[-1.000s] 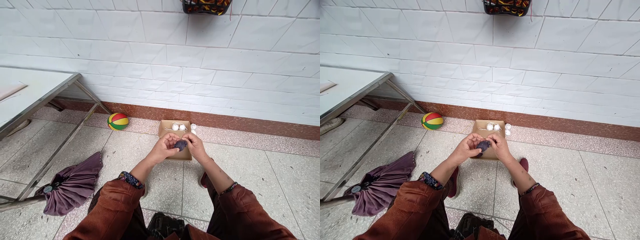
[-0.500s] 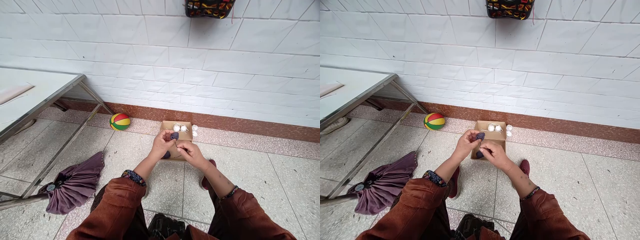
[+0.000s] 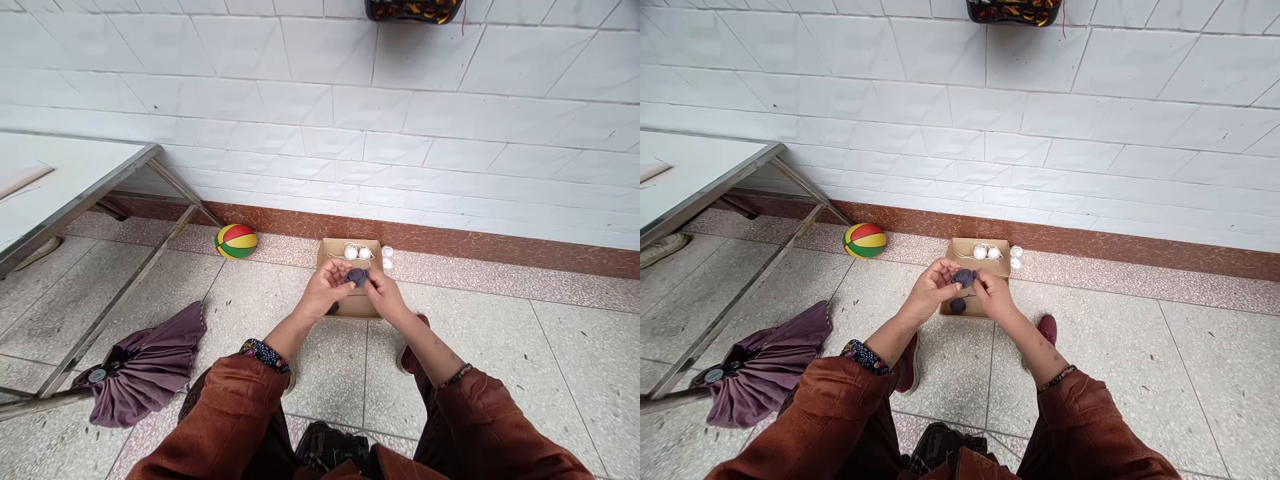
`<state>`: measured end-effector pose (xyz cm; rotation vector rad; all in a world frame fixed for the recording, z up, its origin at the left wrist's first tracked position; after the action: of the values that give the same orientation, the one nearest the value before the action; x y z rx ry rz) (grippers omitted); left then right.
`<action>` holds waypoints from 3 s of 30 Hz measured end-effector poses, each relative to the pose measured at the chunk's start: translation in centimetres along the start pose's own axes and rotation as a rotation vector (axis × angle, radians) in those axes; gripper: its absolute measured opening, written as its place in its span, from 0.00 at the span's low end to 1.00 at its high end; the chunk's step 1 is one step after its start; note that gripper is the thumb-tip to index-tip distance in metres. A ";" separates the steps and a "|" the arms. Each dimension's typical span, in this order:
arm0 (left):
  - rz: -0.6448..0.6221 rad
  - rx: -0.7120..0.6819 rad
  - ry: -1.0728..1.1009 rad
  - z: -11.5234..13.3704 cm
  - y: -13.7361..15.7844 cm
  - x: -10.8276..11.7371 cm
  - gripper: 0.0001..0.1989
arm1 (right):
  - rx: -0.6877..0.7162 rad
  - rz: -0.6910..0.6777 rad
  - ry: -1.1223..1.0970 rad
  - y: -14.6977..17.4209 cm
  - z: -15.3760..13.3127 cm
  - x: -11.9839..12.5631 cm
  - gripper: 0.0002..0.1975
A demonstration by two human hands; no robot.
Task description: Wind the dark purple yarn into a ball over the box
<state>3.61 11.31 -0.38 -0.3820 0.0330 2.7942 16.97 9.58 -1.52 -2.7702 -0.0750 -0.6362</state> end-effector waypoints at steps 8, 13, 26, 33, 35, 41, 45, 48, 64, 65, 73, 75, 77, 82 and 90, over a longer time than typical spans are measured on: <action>0.138 0.022 -0.184 -1.0 -0.9 2.1 0.17 | 0.252 -0.213 -0.020 1.6 -5.3 -1.9 0.08; 0.019 0.039 -0.194 -1.1 -0.4 0.5 0.16 | 0.200 -0.041 -0.082 -0.1 -4.9 2.1 0.07; 0.166 0.042 0.026 -0.7 -0.5 2.5 0.18 | 0.158 -0.146 0.130 1.1 -1.9 -2.9 0.10; 0.245 0.024 -0.168 -1.1 -1.0 4.0 0.17 | 0.373 -0.274 0.165 2.6 -6.6 -2.8 0.11; 0.207 0.037 -0.234 -1.5 -1.0 3.5 0.16 | 0.368 -0.204 0.120 2.0 -6.8 -1.1 0.11; -0.177 0.115 -0.244 -2.2 0.5 -1.5 0.16 | 0.177 0.107 0.033 -0.6 -3.7 3.9 0.09; -0.212 0.131 -0.023 -1.5 0.9 -2.1 0.17 | 0.065 0.091 0.018 -0.7 -1.2 2.5 0.10; -0.001 0.054 0.053 -0.7 0.0 0.5 0.17 | 0.064 -0.019 0.041 0.2 -1.2 -0.3 0.10; 0.021 0.084 -0.266 -2.5 -0.5 1.1 0.16 | 0.214 0.026 0.096 -0.3 -4.0 3.0 0.12; -0.054 0.102 -0.259 -2.5 -0.2 0.2 0.16 | 0.187 0.058 0.092 -0.6 -3.5 3.4 0.11; -0.082 0.075 -0.015 -0.8 0.2 -0.5 0.17 | 0.034 -0.008 0.039 -0.4 0.2 0.1 0.10; 0.034 0.038 -0.021 -0.5 -0.2 0.9 0.17 | 0.057 -0.061 0.048 0.2 -0.2 -1.2 0.09; 0.112 0.032 -0.045 -0.7 -0.4 2.0 0.18 | 0.117 -0.137 0.057 0.8 -1.5 -2.3 0.10; 0.171 0.057 -0.156 -1.9 -0.9 3.1 0.18 | 0.245 -0.203 0.040 1.2 -4.8 -1.6 0.11; -0.174 0.184 -0.170 -2.5 0.4 -0.9 0.17 | 0.122 0.059 -0.003 -1.2 -2.6 3.5 0.11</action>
<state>4.98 10.48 -2.55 -0.0974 0.2062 2.6143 18.87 9.89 2.60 -2.6456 -0.0319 -0.5917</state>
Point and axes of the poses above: each hand's wrist, its own y-axis away from the middle knuckle, its own x-axis out of the back of the hand, z = x × y, the point moved 10 cm from there along -y, towards the middle knuckle
